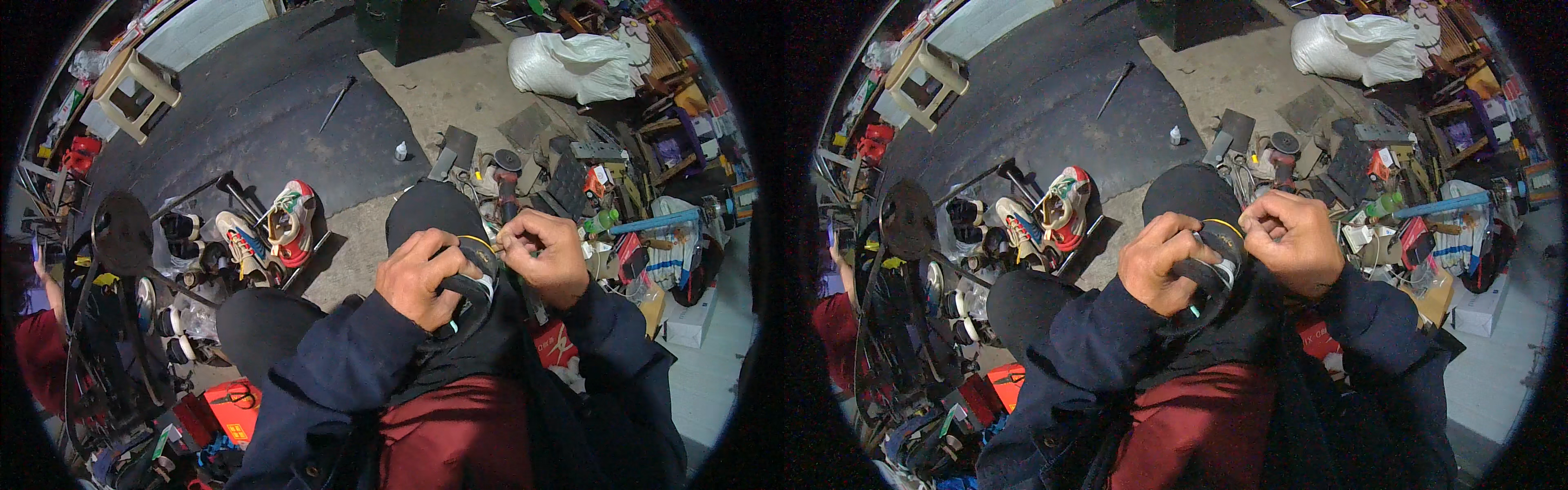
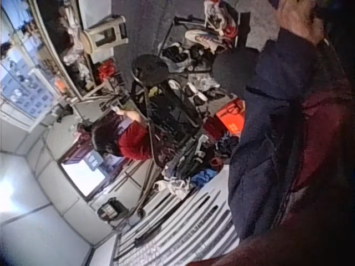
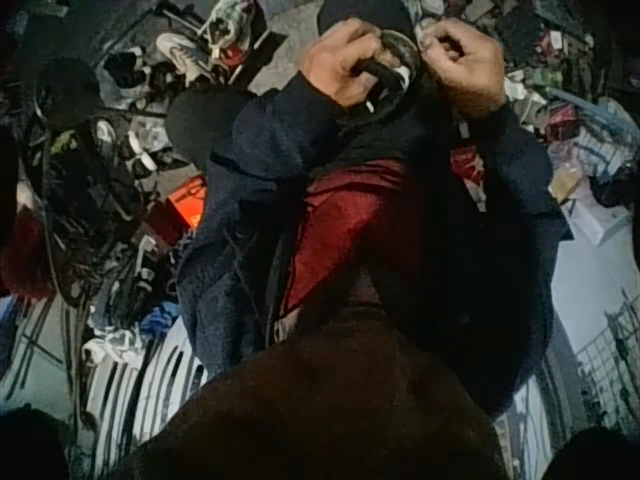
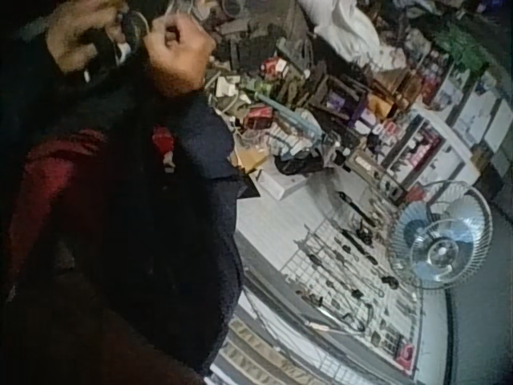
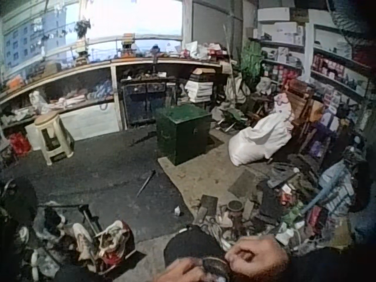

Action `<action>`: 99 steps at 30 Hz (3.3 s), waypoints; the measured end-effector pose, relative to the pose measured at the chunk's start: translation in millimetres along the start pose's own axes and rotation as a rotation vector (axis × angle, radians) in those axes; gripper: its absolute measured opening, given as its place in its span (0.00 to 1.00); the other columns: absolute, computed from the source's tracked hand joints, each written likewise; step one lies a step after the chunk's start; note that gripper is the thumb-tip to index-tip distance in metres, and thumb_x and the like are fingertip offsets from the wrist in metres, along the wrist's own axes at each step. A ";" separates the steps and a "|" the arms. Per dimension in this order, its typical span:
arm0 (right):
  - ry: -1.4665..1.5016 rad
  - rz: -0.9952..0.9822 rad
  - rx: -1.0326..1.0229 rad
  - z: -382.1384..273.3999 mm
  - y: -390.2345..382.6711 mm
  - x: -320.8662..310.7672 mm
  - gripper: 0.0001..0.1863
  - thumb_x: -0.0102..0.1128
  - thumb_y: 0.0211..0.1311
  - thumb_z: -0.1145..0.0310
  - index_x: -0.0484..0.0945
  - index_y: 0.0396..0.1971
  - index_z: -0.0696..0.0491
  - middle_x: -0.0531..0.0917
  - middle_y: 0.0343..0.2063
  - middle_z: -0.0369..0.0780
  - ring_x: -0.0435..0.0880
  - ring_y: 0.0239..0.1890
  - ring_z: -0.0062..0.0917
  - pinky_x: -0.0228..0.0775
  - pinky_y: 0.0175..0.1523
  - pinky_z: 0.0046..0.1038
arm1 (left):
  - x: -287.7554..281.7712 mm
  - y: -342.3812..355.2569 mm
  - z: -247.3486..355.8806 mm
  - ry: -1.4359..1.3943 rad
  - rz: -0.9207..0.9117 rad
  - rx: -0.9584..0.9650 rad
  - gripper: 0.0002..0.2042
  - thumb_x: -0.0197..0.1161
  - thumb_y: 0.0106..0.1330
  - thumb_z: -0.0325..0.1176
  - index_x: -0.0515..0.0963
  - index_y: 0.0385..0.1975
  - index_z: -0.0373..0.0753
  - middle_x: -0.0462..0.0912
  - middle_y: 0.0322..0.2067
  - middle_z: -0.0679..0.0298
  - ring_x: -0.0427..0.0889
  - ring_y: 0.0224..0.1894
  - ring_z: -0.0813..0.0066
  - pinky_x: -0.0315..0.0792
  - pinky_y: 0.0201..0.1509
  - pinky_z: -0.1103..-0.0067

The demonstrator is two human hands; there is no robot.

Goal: The person holds a black sneaker on their lap and uses a red-handled screwdriver to pry and separate the sole from the upper. They then apply glue from a small white bottle along the separated edge and press the parts together to bond them.

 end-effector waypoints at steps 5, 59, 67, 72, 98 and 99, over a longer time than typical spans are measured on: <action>-0.046 -0.134 0.004 0.8 6.2 -2.0 0.05 0.66 0.64 0.77 0.85 0.36 0.62 0.84 0.30 0.38 0.80 0.28 0.12 0.73 0.34 0.21 | -0.1 0.6 1.4 -0.010 -0.012 -0.006 0.15 0.72 0.47 0.22 0.88 0.36 0.48 0.84 0.44 0.58 0.87 0.47 0.54 0.81 0.47 0.68; 0.189 -0.115 -0.113 45.1 34.3 -11.7 0.04 0.71 0.59 0.76 0.83 0.31 0.59 0.84 0.28 0.41 0.86 0.27 0.27 0.76 0.33 0.28 | 12.4 26.7 11.0 0.018 -0.163 0.091 0.15 0.80 0.44 0.31 0.88 0.35 0.46 0.82 0.43 0.54 0.86 0.49 0.49 0.82 0.51 0.63; 0.711 -0.154 0.248 75.0 25.7 -10.2 0.13 0.63 0.71 0.74 0.79 0.54 0.56 0.85 0.39 0.35 0.83 0.41 0.14 0.75 0.48 0.20 | 10.4 28.2 4.0 -0.040 -0.157 0.047 0.16 0.81 0.43 0.30 0.89 0.35 0.45 0.82 0.44 0.54 0.86 0.49 0.49 0.81 0.52 0.64; 0.900 -0.448 0.284 75.1 12.5 4.3 0.25 0.69 0.68 0.64 0.76 0.60 0.58 0.84 0.48 0.37 0.82 0.50 0.19 0.72 0.59 0.27 | 8.3 29.0 -4.8 -0.120 -0.141 -0.006 0.15 0.81 0.45 0.30 0.89 0.36 0.45 0.82 0.46 0.53 0.86 0.50 0.49 0.81 0.51 0.65; 0.847 -0.371 0.317 77.5 28.8 18.6 0.16 0.70 0.73 0.63 0.77 0.50 0.56 0.81 0.39 0.32 0.79 0.43 0.14 0.72 0.52 0.22 | 12.8 36.8 -15.9 -0.084 -0.031 -0.200 0.16 0.74 0.56 0.32 0.78 0.42 0.37 0.86 0.38 0.56 0.86 0.38 0.54 0.79 0.45 0.67; 0.807 -0.358 0.288 74.7 28.2 18.4 0.14 0.69 0.73 0.65 0.77 0.49 0.56 0.80 0.39 0.32 0.78 0.42 0.14 0.72 0.49 0.23 | 12.8 36.8 -14.7 -0.068 -0.029 -0.199 0.16 0.74 0.56 0.32 0.78 0.43 0.38 0.86 0.37 0.56 0.86 0.38 0.54 0.79 0.44 0.67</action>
Point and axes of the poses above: each hand's wrist, its own y-axis towards the middle knuckle, its own x-axis out of the palm, z = x × y, the point moved 2 cm from there along y, towards the middle knuckle
